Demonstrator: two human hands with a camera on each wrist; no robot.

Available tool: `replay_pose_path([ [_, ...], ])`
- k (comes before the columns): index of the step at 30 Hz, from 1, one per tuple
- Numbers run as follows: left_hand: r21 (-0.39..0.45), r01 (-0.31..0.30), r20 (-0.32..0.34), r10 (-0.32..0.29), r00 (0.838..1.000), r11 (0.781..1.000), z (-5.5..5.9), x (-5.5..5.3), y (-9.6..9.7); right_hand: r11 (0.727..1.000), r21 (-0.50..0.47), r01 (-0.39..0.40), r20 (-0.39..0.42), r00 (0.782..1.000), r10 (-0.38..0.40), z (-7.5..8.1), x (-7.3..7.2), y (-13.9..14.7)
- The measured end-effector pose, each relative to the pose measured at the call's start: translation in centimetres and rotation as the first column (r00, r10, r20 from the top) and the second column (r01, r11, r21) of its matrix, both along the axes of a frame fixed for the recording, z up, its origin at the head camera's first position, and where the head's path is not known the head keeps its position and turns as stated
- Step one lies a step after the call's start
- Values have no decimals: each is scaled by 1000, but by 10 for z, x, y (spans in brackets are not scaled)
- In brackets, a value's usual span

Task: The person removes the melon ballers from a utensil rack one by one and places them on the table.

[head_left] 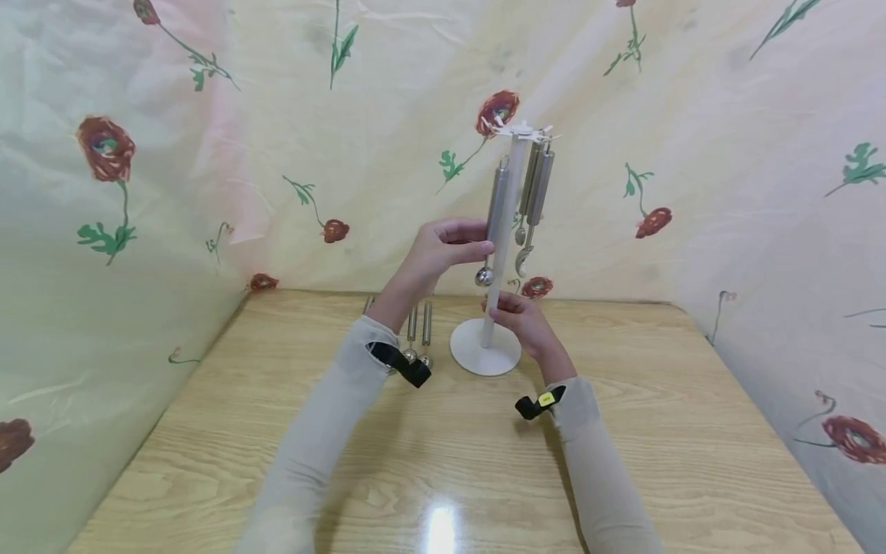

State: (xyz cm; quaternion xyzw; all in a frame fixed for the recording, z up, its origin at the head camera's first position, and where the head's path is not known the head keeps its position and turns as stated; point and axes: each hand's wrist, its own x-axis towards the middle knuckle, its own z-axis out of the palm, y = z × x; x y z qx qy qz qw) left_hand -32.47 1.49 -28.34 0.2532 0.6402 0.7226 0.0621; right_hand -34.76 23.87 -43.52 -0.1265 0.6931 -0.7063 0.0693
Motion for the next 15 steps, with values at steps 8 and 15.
replay_pose_path([
  [8,-68,-76,53,79,995,995,-31,-11,-34,999,41,29,-42,999,-27,-11,-9,2],
  [15,-112,-145,120,159,980,983,-55,-15,-60,999,47,24,-22,999,-23,-13,-11,2],
])
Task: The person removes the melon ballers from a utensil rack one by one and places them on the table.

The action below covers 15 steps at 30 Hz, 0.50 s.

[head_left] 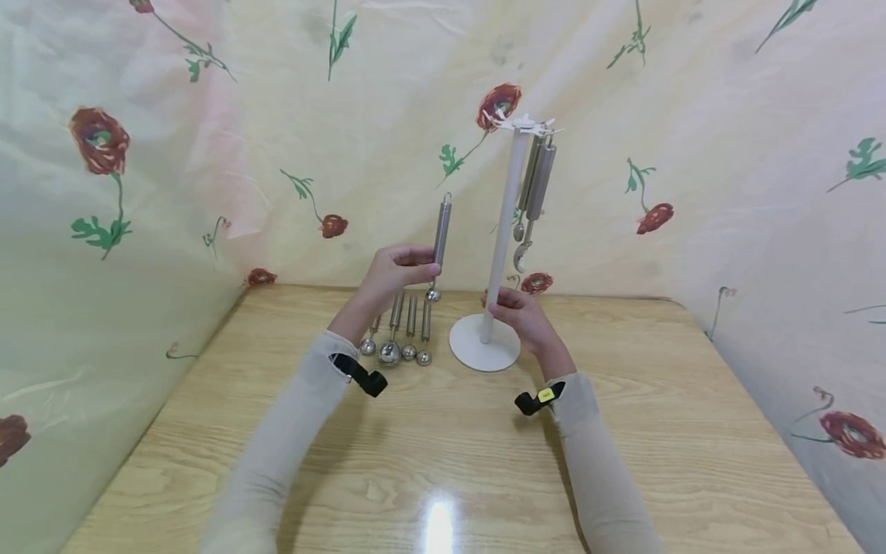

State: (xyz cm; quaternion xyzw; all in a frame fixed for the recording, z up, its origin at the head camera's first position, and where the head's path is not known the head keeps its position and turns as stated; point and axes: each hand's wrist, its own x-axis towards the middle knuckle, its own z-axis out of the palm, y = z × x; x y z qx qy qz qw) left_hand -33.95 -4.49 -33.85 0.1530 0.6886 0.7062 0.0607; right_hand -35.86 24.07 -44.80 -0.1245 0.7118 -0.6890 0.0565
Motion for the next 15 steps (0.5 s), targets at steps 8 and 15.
replay_pose_path([
  [8,-46,-64,42,66,997,997,-17,-1,-29,1000,-12,-2,6,1000,2,4,2,-1],
  [15,-120,-107,51,114,992,987,-25,-2,-58,1000,-13,3,9,1000,-3,1,1,-1],
])
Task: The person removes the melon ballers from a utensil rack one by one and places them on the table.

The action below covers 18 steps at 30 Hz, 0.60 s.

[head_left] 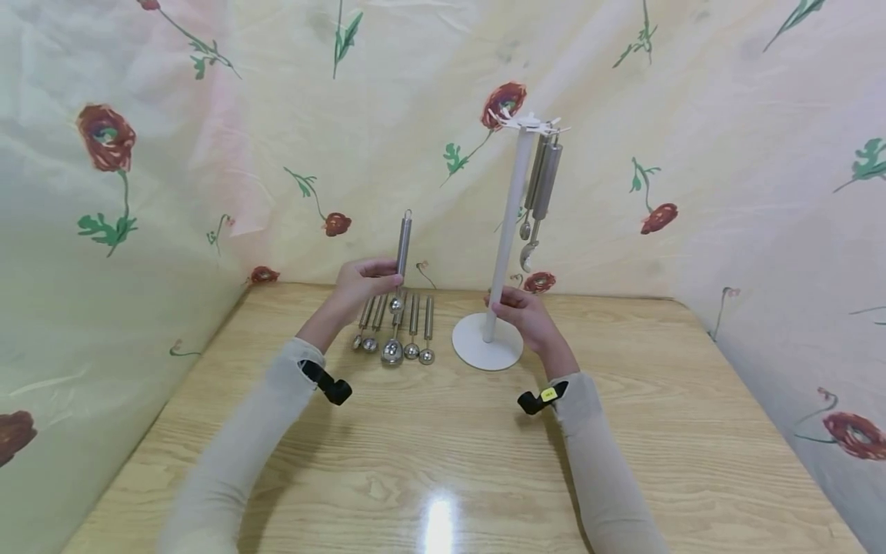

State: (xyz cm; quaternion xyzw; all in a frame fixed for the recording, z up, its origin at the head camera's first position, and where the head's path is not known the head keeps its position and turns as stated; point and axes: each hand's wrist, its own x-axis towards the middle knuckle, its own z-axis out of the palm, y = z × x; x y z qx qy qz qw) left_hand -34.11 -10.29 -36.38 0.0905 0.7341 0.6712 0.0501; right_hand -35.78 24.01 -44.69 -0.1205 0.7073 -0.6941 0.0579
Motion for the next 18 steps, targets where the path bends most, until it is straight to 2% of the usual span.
replay_pose_path([
  [9,-40,-40,45,42,998,998,-11,-4,-35,999,-52,-11,-19,1000,10,1,2,1],
  [18,-52,-104,112,109,988,993,-25,-8,-57,996,-84,-15,-11,1000,14,0,3,-1],
])
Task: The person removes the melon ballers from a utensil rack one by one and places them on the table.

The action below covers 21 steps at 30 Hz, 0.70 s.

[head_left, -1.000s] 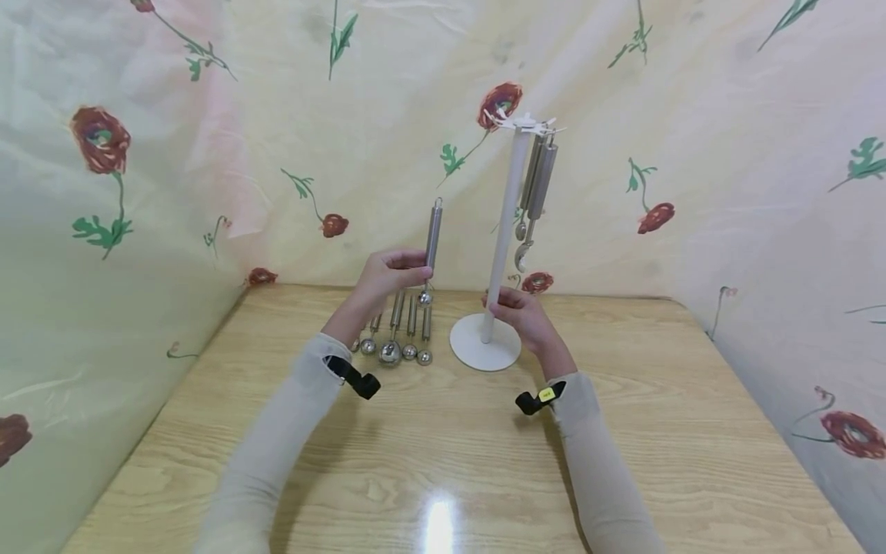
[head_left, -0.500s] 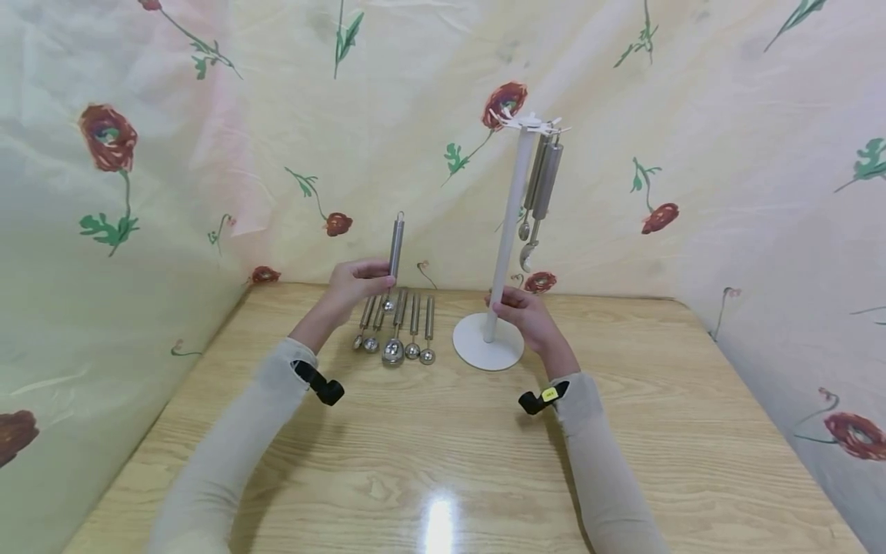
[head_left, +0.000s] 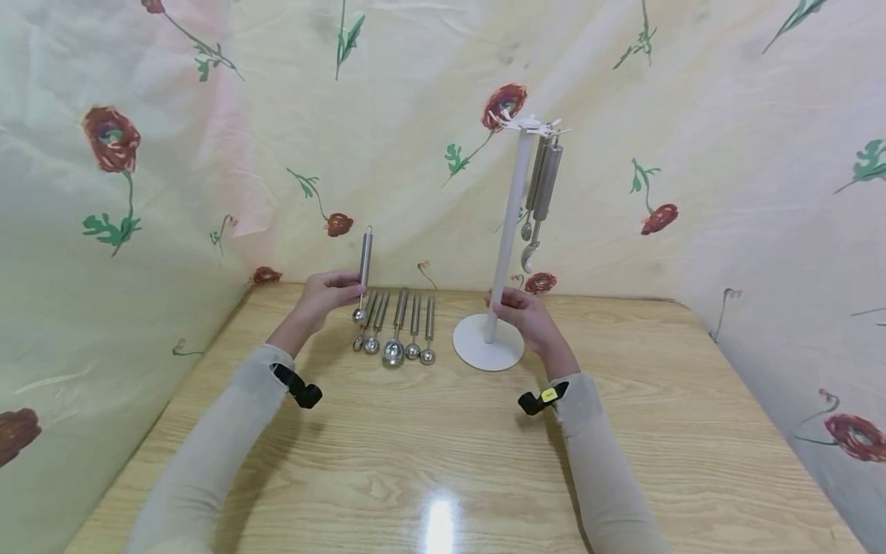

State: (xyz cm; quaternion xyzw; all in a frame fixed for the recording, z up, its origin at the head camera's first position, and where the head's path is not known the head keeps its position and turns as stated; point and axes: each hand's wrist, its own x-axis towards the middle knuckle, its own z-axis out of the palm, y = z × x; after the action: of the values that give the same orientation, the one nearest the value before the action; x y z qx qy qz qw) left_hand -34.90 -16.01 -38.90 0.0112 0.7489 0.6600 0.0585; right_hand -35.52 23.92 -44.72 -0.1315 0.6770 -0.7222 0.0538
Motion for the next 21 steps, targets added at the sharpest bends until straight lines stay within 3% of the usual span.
replay_pose_path([
  [14,13,-28,74,27,997,1000,-26,-7,-18,1000,26,4,-20,1000,-4,0,-4,0],
  [21,-27,-45,123,47,991,999,-43,-11,-20,999,39,2,-48,999,0,-3,-6,3],
])
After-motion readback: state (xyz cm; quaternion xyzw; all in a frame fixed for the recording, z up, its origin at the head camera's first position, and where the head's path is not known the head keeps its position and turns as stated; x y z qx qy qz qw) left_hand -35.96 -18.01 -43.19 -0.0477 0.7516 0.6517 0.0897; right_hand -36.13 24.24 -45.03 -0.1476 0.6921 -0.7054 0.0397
